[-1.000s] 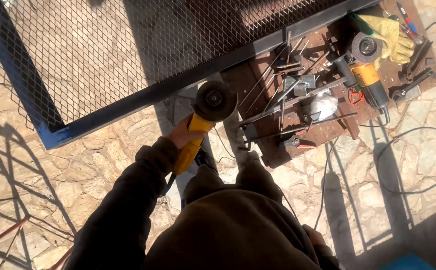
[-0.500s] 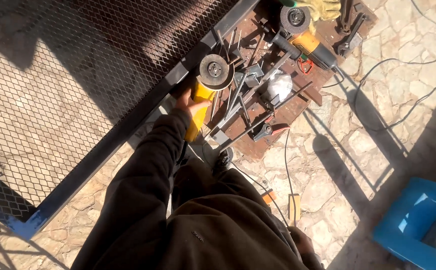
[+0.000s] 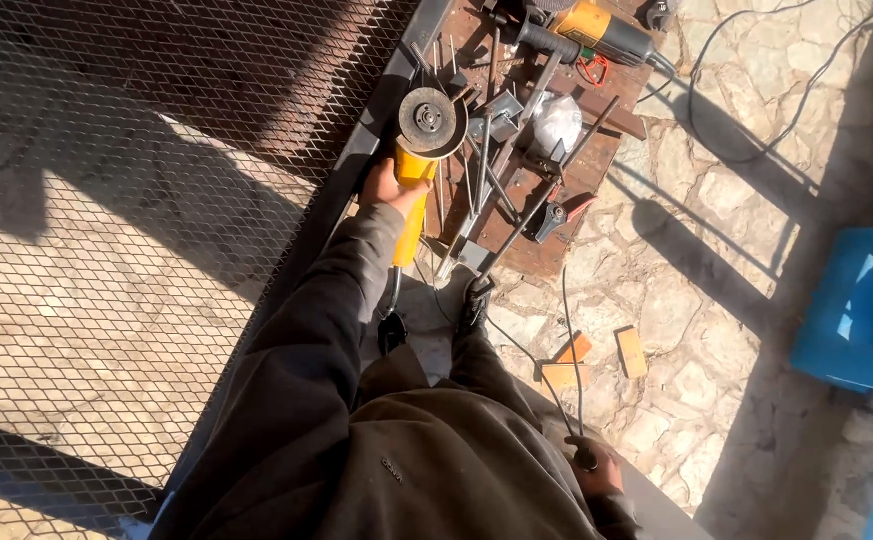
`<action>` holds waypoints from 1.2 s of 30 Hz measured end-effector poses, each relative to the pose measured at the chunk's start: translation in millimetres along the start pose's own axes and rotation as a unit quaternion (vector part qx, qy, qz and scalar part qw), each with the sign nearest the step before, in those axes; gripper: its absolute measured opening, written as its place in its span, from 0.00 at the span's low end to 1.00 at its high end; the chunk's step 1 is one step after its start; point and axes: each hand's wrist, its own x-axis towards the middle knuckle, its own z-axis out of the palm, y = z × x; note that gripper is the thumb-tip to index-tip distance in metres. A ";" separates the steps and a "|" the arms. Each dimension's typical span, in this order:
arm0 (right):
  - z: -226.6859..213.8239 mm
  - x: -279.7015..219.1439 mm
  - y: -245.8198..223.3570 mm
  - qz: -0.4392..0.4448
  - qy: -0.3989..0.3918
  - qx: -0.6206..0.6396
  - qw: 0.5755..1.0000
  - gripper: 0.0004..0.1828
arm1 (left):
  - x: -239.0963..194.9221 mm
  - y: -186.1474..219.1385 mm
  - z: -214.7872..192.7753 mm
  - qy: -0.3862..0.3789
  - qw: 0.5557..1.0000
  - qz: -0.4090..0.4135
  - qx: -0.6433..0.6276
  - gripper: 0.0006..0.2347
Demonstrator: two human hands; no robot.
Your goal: Fabricating and fitting a metal mesh into a larger metal frame using an angle grinder.
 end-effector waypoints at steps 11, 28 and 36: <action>-46.6 -72.5 -136.3 0.064 -0.040 -0.138 0.988 0.21 | -28.5 55.4 -44.4 0.071 0.991 0.080 0.086 0.25; -172.0 -72.0 -194.2 -0.256 0.008 -0.121 0.959 0.10 | -376.6 230.9 -22.8 -0.513 0.830 0.178 -0.131 0.13; -125.8 12.4 -134.8 -0.620 -0.060 -0.115 0.774 0.35 | -431.1 193.1 -109.2 -0.485 0.845 -0.021 -0.224 0.12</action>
